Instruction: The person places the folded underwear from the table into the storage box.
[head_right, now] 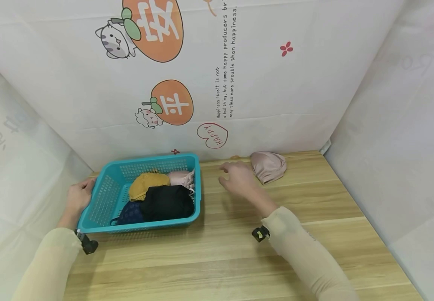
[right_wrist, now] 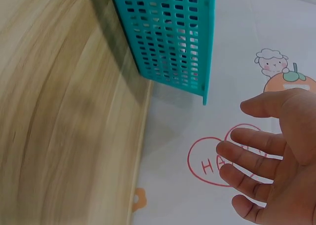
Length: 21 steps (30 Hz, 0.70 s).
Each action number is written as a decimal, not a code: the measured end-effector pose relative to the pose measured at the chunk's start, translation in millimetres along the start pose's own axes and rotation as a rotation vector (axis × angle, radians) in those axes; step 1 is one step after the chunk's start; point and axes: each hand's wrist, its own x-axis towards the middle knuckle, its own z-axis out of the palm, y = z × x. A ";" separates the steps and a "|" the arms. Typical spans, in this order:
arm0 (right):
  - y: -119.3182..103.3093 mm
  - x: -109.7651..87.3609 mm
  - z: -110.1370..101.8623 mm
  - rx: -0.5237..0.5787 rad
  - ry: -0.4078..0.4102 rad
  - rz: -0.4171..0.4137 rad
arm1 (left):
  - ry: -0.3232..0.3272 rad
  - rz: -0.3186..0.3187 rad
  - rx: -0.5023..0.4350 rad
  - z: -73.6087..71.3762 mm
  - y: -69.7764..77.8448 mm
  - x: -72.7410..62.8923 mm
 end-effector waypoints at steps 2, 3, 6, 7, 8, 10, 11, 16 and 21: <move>2.4 -0.8 -2.1 0.005 0.007 -0.003 | -0.002 -0.002 -0.002 -0.1 0.4 -0.1; 3.4 -1.1 -3.3 0.008 0.013 -0.006 | -0.002 -0.003 -0.005 -0.2 0.8 -0.3; 7.2 -2.0 -6.0 0.012 0.032 -0.017 | -0.003 -0.007 -0.014 -0.1 1.5 -0.6; 8.7 -2.2 -6.4 0.012 0.039 -0.020 | -0.003 -0.008 -0.016 0.0 1.6 -0.7; 10.3 -2.3 -6.8 0.013 0.045 -0.021 | -0.003 -0.009 -0.019 0.0 1.6 -1.0; 13.3 -2.7 -7.5 0.007 0.056 -0.025 | -0.005 -0.011 -0.024 0.0 1.2 -1.1; 14.5 -2.9 -8.0 0.005 0.059 -0.025 | -0.005 -0.010 -0.025 0.0 1.0 -1.2; 18.6 -4.2 -11.6 0.017 0.047 -0.002 | -0.003 -0.009 -0.019 0.1 0.2 -0.3; 24.2 -5.9 -14.1 0.014 0.029 0.037 | 0.004 -0.004 0.003 0.3 -0.2 0.7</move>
